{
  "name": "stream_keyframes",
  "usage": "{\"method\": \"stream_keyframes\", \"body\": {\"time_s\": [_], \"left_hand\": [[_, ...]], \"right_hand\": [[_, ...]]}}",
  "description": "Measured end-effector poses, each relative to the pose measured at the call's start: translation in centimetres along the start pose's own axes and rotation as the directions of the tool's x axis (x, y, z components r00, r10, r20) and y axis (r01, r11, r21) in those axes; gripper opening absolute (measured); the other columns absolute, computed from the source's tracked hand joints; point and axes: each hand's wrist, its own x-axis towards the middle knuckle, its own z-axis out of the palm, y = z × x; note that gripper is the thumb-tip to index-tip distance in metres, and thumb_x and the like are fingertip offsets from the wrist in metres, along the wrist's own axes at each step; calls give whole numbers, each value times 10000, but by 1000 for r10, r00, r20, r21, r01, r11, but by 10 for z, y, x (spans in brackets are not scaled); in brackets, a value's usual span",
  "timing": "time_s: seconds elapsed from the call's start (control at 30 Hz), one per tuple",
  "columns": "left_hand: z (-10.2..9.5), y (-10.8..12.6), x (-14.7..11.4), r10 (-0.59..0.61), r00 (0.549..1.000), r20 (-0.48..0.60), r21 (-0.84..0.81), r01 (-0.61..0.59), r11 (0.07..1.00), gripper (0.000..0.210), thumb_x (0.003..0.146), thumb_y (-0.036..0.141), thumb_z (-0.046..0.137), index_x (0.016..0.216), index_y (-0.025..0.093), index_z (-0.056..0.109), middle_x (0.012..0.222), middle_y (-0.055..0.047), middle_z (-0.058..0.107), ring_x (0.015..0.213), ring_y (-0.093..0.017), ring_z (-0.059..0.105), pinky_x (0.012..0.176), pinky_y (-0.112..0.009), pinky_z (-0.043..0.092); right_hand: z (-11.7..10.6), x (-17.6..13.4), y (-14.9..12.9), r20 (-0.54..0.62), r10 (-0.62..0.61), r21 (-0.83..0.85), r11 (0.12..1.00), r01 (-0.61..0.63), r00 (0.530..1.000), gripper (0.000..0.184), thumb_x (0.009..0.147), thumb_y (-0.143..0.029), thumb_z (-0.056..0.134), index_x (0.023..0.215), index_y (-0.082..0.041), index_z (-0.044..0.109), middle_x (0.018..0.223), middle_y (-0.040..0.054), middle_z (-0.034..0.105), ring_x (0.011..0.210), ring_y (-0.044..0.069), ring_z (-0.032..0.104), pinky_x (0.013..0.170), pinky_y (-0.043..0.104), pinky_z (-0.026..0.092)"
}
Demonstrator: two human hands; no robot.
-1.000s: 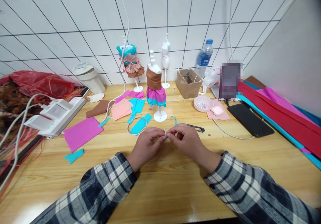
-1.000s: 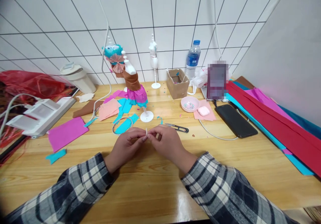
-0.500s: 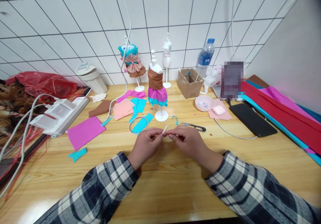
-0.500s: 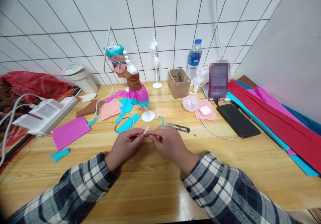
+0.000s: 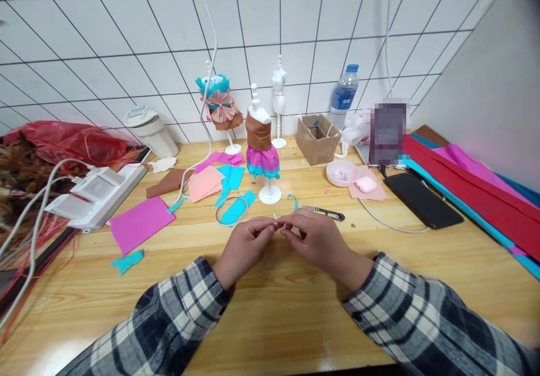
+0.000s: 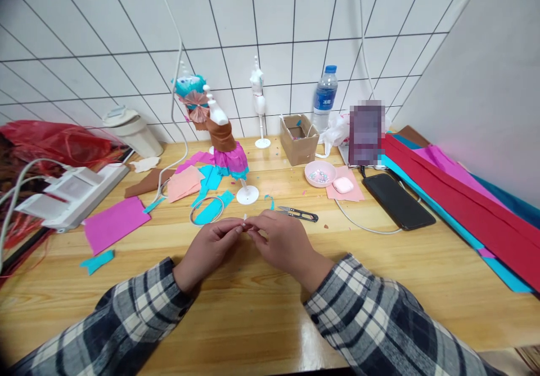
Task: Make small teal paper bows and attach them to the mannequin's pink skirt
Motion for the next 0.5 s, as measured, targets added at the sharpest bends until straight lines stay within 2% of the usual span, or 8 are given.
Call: {"method": "stream_keyframes", "body": {"time_s": [0.23, 0.4, 0.5], "left_hand": [[1, 3, -2, 77, 997, 26, 84, -79, 993, 219, 874, 217, 527, 944, 198, 734, 952, -44, 736, 885, -172, 659, 808, -273, 496], [2, 6, -4, 71, 997, 32, 38, -72, 997, 196, 860, 259, 561, 937, 185, 726, 968, -62, 727, 898, -184, 654, 804, -280, 501], [2, 7, -4, 49, 999, 13, 35, -49, 998, 195, 854, 294, 573, 880, 176, 726, 902, -61, 732, 836, -181, 658, 752, -269, 506]], "right_hand": [[0, 1, 0, -25, 61, -3, 998, -61, 998, 96, 842, -221, 614, 868, -214, 706, 766, -1, 679, 637, 118, 554, 623, 255, 390], [1, 5, 0, -9, 128, 74, 989, -127, 992, 70, 807, -183, 635, 819, -207, 700, 692, -21, 650, 583, 102, 525, 590, 243, 373], [1, 5, -1, -4, 135, 122, 983, -134, 991, 74, 809, -185, 633, 812, -205, 704, 672, -24, 643, 554, 96, 511, 577, 239, 373]]}}
